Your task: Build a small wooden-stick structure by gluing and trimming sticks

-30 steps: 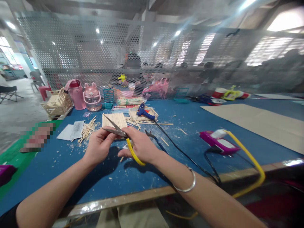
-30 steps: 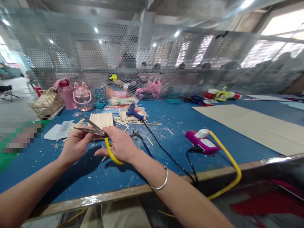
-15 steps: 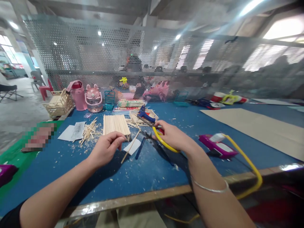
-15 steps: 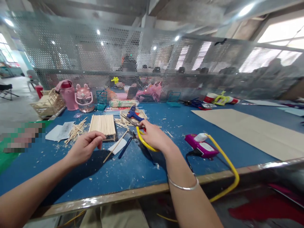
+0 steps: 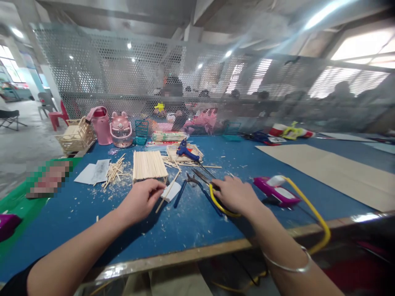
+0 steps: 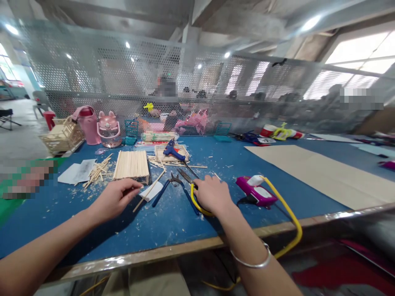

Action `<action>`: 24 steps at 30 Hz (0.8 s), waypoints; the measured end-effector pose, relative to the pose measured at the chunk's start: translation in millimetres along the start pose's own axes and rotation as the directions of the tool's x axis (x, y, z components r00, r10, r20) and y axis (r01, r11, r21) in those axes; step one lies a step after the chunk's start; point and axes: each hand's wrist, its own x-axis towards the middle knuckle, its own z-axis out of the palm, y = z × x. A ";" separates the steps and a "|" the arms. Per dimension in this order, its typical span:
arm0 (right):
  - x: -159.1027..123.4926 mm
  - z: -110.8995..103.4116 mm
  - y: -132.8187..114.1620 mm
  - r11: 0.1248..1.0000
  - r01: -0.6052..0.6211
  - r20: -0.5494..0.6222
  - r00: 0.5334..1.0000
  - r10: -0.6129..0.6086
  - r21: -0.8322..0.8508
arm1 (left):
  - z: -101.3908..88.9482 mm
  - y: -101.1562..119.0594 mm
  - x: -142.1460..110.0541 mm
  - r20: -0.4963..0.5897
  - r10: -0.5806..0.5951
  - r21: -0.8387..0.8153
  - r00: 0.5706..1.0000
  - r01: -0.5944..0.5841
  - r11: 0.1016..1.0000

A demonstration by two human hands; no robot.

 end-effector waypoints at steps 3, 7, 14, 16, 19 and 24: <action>2.2 -22.7 -30.5 0.968 0.232 -0.227 0.952 -0.206 0.094 | 0.7 -4.9 -1.6 -0.034 0.079 0.104 0.996 -0.075 0.992; 7.6 -46.8 -78.4 0.622 0.702 -0.246 0.708 -0.662 0.346 | -0.8 -10.2 -2.3 -0.144 0.081 0.170 0.986 -0.056 0.984; 33.5 -51.0 -93.1 0.573 0.754 -0.319 0.655 -0.684 0.320 | -12.0 -13.2 3.5 -0.191 0.166 0.408 0.967 -0.075 0.910; 40.3 -48.5 -86.6 0.582 0.735 -0.364 0.678 -0.638 0.348 | -16.4 -14.5 5.7 -0.179 0.133 0.472 0.975 -0.033 0.881; 42.6 -45.4 -81.8 0.554 0.695 -0.397 0.718 -0.571 0.459 | -20.3 -15.0 8.0 -0.171 0.103 0.520 0.980 0.001 0.854; 37.9 -44.5 -86.7 0.437 0.669 -0.417 0.730 -0.542 0.601 | -17.9 -9.2 8.2 -0.155 0.095 0.488 0.983 -0.007 0.873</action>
